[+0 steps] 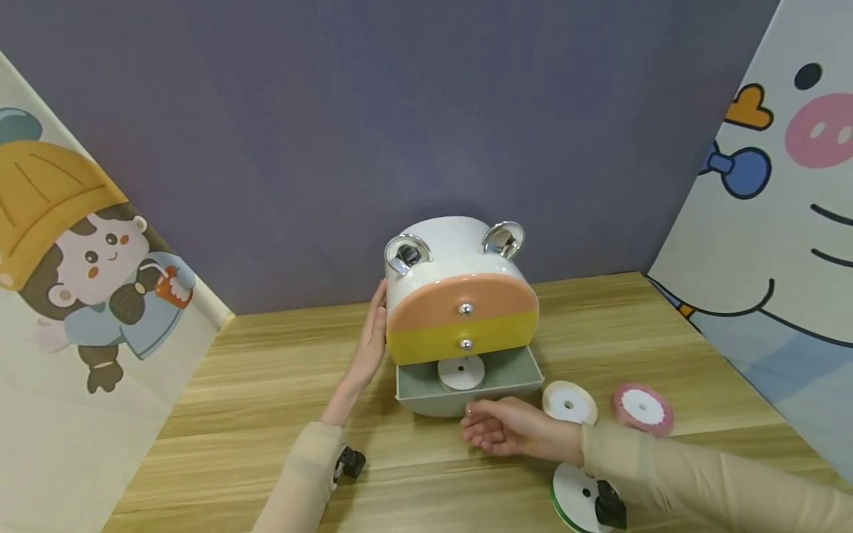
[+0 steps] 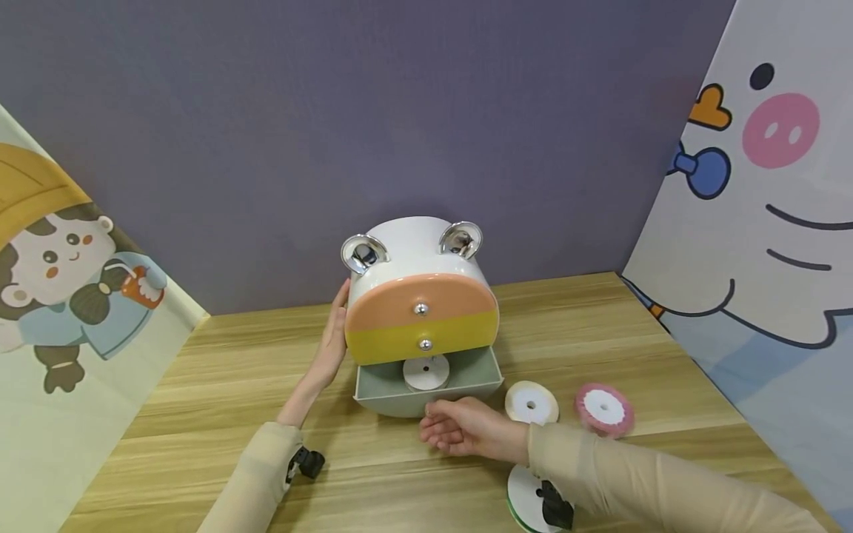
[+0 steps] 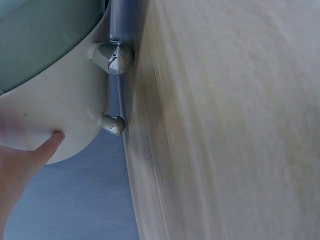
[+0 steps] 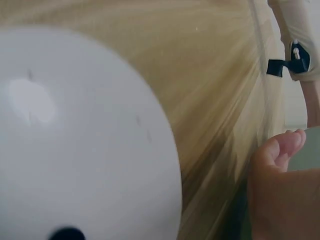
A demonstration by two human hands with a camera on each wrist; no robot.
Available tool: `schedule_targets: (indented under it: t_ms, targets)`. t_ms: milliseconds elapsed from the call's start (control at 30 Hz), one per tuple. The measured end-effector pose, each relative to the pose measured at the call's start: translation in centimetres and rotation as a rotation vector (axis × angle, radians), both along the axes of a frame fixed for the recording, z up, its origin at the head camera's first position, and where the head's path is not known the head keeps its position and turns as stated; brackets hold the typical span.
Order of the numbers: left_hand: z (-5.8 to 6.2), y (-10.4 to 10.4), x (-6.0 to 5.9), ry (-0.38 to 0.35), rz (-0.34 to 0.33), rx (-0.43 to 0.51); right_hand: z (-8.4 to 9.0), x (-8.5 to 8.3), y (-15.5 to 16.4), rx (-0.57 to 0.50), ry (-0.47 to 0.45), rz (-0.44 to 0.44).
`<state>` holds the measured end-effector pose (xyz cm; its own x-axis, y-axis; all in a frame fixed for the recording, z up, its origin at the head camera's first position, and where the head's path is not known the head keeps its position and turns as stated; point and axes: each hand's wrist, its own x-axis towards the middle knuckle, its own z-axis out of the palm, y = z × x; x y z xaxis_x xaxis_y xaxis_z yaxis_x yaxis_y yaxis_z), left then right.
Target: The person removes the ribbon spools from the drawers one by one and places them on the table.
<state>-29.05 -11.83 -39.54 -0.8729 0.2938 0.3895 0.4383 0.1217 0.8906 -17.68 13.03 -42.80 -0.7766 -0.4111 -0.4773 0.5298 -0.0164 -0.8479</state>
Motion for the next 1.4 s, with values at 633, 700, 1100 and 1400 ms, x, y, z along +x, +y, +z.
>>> schedule_targets:
  t_ms: [633,700,1100,1400]
  targets:
    - [-0.2,-0.1,-0.1,0.010,0.008,0.011,-0.1,3.3,-0.4,-0.019,-0.032,0.028]
    - [-0.2,-0.1,0.0,0.006,0.007,0.005,-0.2,3.7,-0.4,-0.031,-0.030,0.028]
    - [-0.1,0.0,-0.1,-0.014,-0.015,0.025,-0.1,5.7,-0.8,-0.046,-0.022,0.056]
    - [-0.2,-0.1,-0.2,-0.010,-0.018,0.021,6.1,4.7,0.4,-0.083,0.270,0.380]
